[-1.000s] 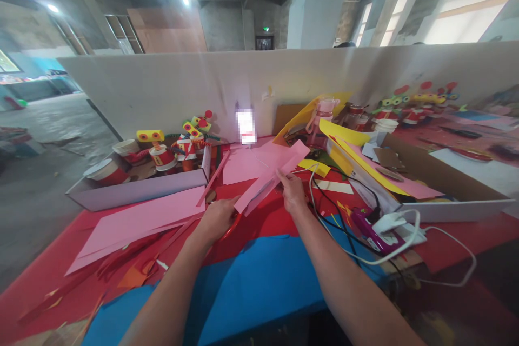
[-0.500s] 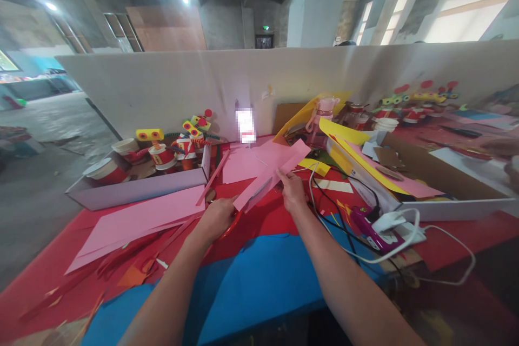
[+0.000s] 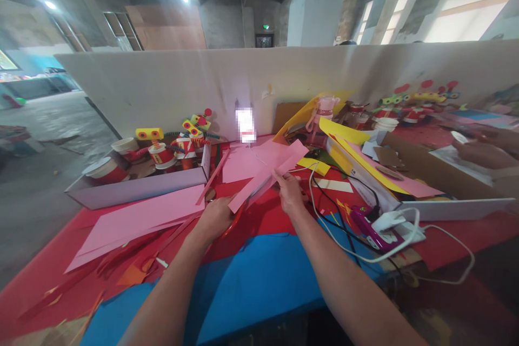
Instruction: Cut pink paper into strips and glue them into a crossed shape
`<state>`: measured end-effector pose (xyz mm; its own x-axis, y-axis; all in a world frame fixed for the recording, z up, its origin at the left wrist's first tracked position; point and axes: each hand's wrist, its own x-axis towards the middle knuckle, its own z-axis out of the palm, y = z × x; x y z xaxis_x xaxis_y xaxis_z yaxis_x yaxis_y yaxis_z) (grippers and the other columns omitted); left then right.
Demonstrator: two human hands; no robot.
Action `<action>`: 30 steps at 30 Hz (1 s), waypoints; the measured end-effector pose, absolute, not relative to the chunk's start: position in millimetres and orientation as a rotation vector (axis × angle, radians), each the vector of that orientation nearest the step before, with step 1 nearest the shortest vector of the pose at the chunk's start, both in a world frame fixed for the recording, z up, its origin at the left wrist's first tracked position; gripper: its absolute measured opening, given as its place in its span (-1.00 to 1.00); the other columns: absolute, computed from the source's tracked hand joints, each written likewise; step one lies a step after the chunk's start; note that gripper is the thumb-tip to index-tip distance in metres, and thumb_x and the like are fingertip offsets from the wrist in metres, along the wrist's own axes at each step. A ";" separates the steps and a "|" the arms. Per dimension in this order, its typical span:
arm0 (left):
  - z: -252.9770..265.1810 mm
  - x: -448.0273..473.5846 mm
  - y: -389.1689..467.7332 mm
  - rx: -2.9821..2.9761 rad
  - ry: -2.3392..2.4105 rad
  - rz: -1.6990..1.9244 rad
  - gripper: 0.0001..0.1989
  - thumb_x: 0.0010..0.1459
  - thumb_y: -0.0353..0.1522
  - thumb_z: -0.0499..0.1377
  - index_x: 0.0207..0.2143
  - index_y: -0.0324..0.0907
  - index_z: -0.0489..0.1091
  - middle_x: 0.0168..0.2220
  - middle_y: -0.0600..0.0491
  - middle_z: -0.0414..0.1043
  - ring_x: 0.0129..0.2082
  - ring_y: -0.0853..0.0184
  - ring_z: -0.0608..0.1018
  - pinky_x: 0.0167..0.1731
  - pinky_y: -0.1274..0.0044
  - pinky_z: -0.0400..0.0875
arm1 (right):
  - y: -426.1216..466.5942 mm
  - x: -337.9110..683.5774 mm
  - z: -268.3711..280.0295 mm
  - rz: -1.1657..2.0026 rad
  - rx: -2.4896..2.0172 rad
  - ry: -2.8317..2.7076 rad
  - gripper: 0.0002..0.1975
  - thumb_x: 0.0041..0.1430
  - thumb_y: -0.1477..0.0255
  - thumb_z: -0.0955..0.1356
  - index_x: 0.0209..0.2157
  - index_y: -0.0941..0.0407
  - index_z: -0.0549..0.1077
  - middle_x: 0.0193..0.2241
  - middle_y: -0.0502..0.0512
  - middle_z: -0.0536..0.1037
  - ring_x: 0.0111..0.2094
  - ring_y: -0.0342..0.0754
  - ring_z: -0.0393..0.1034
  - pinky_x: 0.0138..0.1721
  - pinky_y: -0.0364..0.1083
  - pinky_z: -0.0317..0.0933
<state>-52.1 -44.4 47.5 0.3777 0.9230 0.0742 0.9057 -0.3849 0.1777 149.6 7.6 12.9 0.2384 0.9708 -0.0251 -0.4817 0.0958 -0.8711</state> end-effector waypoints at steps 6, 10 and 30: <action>53.8 -50.9 -46.0 2.559 1.690 0.207 -0.74 0.16 -0.45 0.03 -0.22 -0.18 0.50 -0.29 -0.11 0.57 -0.22 0.13 0.54 -0.26 0.46 0.33 | 6.6 149.3 12.6 1.220 -0.896 -0.688 -0.59 -0.29 0.09 0.51 -0.53 0.11 0.44 -0.63 -0.06 0.50 -0.49 -0.04 0.44 -0.45 -0.08 0.34; 55.3 -50.4 -47.1 2.565 1.657 0.216 -0.63 0.11 -0.51 0.02 -0.09 -0.16 0.49 -0.23 -0.10 0.58 -0.21 0.13 0.54 -0.20 0.42 0.33 | 5.7 150.6 14.3 1.212 -0.902 -0.676 -0.58 -0.33 0.11 0.53 -0.57 0.11 0.40 -0.65 -0.08 0.48 -0.53 -0.09 0.41 -0.45 -0.10 0.34; 53.4 -52.2 -45.9 2.537 1.602 0.250 -0.70 0.11 -0.43 0.05 -0.16 -0.18 0.52 -0.29 -0.14 0.58 -0.20 0.12 0.56 -0.15 0.40 0.39 | 17.5 171.3 6.8 1.085 -0.939 -0.671 -0.59 -0.16 0.06 0.49 -0.50 0.11 0.41 -0.71 -0.08 0.43 -0.61 -0.08 0.41 -0.58 -0.14 0.28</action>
